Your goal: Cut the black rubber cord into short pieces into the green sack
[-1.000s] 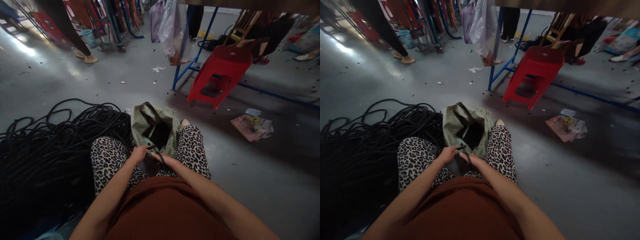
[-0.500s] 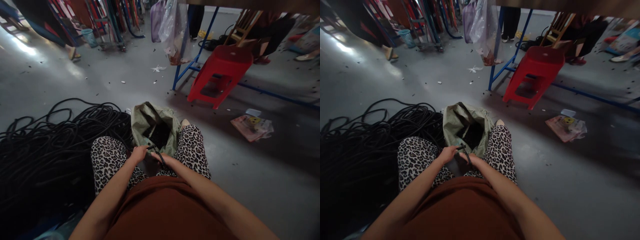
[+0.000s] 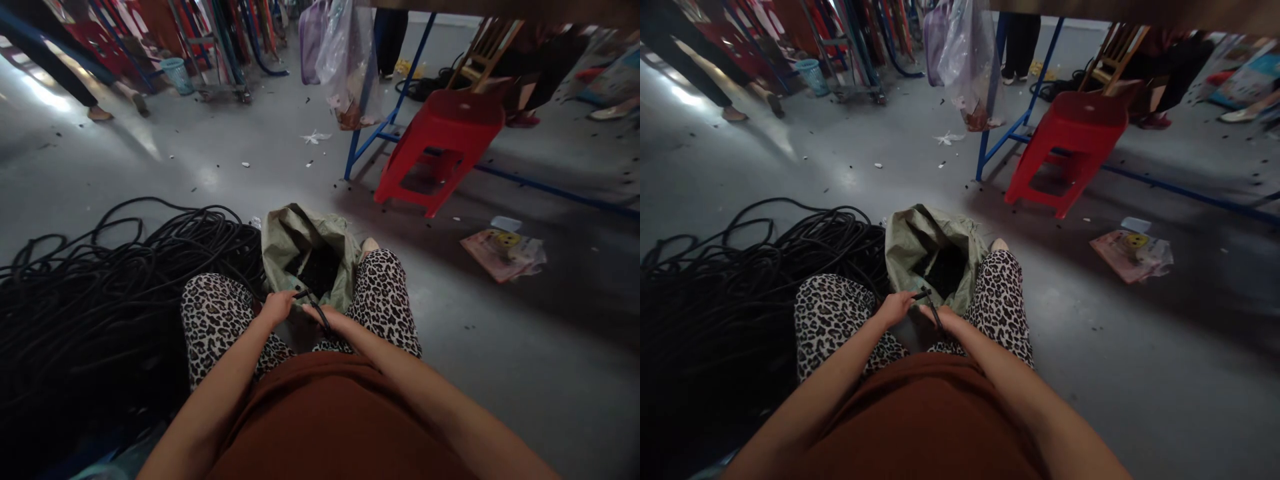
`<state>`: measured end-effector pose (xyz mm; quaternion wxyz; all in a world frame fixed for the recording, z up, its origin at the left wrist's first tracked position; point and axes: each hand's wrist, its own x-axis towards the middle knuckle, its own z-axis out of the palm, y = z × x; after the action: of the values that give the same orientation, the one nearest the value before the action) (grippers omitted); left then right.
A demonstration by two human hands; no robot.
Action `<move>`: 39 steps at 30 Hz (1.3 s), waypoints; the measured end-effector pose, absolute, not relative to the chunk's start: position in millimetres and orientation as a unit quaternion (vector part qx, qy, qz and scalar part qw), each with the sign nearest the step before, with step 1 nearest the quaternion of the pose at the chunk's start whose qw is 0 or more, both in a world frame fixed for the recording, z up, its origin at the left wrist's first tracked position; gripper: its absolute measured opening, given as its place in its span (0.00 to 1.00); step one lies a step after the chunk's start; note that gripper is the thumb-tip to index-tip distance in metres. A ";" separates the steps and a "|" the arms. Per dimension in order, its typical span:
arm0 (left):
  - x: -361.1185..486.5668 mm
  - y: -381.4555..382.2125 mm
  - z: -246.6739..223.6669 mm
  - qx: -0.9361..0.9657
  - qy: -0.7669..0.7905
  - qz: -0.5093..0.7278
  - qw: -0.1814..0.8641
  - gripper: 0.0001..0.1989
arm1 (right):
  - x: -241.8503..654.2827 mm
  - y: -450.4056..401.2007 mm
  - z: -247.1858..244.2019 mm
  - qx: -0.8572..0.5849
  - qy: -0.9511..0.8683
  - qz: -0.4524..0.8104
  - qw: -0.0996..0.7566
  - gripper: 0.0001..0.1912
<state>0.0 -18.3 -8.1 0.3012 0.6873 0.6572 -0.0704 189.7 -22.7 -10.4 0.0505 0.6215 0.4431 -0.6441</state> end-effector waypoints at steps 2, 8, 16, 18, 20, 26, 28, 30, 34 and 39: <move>-0.6 -17.8 -8.8 0.688 0.654 -0.070 0.306 0.19 | 189.2 -22.4 -15.1 0.626 0.436 -0.644 0.053 0.30; 1.7 -17.4 -5.9 0.681 0.655 -0.072 0.319 0.20 | 188.6 -22.4 -20.8 0.619 0.418 -0.663 0.046 0.31; 0.6 -17.2 -0.8 0.684 0.647 -0.058 0.333 0.20 | 185.5 -23.7 -28.8 0.635 0.377 -0.673 0.038 0.28; 0.7 -17.0 2.8 0.685 0.641 -0.061 0.340 0.20 | 186.0 -22.6 -27.9 0.631 0.386 -0.672 0.037 0.27; 1.4 -17.0 6.2 0.689 0.637 -0.065 0.340 0.20 | 186.5 -21.8 -25.3 0.627 0.396 -0.670 0.037 0.27; 2.6 -17.4 7.1 0.694 0.634 -0.059 0.335 0.19 | 185.0 -23.1 -15.6 0.643 0.381 -0.663 0.038 0.26; 2.4 -17.8 5.4 0.693 0.635 -0.055 0.338 0.19 | 184.3 -23.6 -13.5 0.645 0.376 -0.665 0.037 0.26; 2.1 -18.4 3.9 0.691 0.634 -0.051 0.345 0.19 | 183.8 -23.5 -11.6 0.644 0.378 -0.664 0.036 0.26; 1.6 -19.5 2.3 0.684 0.641 -0.038 0.347 0.20 | 183.5 -22.3 -8.0 0.645 0.394 -0.655 0.033 0.25; 0.9 -19.0 0.4 0.678 0.648 -0.025 0.346 0.19 | 183.6 -21.2 -14.9 0.644 0.404 -0.648 0.035 0.23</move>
<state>0.9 -19.0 0.4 0.3465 0.6776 0.6483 -0.0245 183.6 -21.2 -14.9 0.0349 0.6441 0.4045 -0.6483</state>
